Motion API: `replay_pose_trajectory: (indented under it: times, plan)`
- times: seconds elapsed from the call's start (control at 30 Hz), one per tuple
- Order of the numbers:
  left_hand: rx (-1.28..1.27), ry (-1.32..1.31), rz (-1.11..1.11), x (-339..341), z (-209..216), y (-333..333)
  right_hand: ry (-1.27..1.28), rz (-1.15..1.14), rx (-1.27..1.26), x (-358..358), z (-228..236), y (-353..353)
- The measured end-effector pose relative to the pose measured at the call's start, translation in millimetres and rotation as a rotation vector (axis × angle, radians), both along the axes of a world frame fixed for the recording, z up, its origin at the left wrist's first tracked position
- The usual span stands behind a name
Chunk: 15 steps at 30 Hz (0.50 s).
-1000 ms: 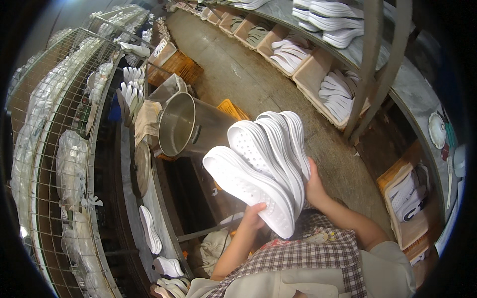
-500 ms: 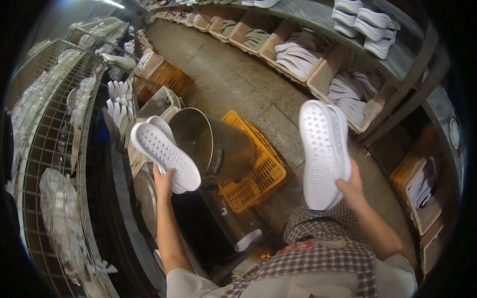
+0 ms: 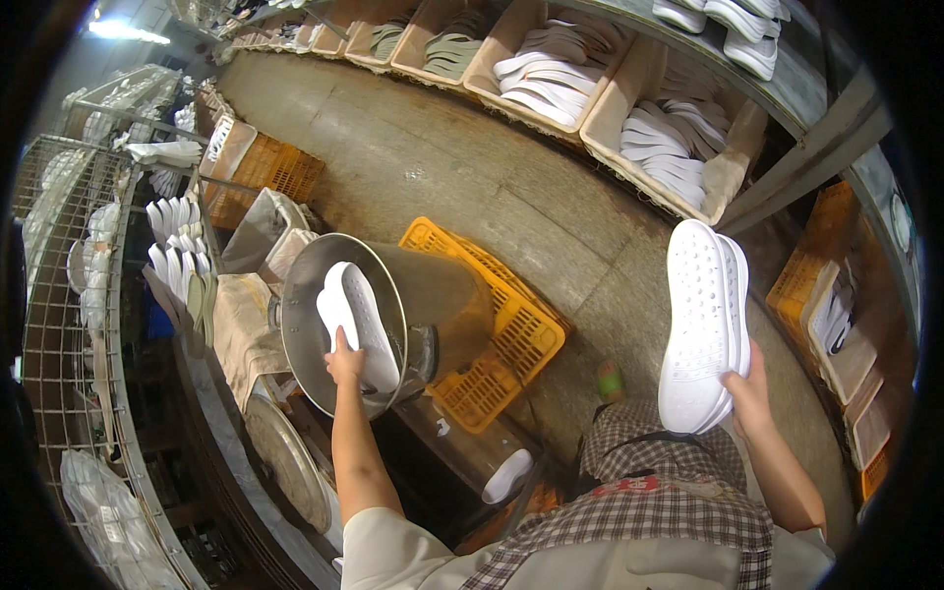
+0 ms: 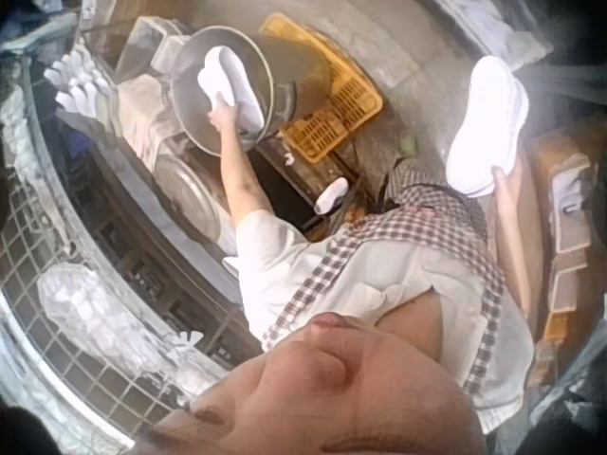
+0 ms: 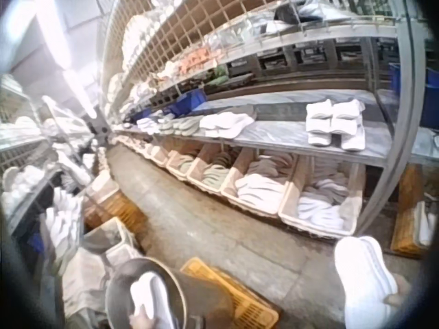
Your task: The person picks up various slippers from shelves and bins, turns them over to inspect soles, and places them into different bins. They handle green, white, and black-and-white slippers, moving them between shelves and containers.
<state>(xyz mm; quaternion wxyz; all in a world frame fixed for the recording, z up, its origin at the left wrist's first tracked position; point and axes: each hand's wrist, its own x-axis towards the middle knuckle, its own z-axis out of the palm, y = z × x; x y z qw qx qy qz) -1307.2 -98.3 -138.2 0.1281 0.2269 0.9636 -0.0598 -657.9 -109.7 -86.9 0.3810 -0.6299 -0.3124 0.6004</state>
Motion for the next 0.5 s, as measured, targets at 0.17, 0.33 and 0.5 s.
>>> replay_pose_trajectory:
  times: [0.17, 0.33, 0.5]
  plan:
    - [-0.097, 0.007, -0.027, 9.1, -14.1, 6.9, 0.01, 0.007, 0.003, -6.7, 1.2, -3.0]
    - [-0.145, 0.042, -0.052, 7.7, -24.9, 12.3, -0.038, -0.03, -0.05, -6.7, -2.2, -9.0]
    - [-0.209, 0.091, -0.12, 7.5, -26.4, 13.5, -0.023, -0.061, -0.1, -4.0, -6.4, -13.8]
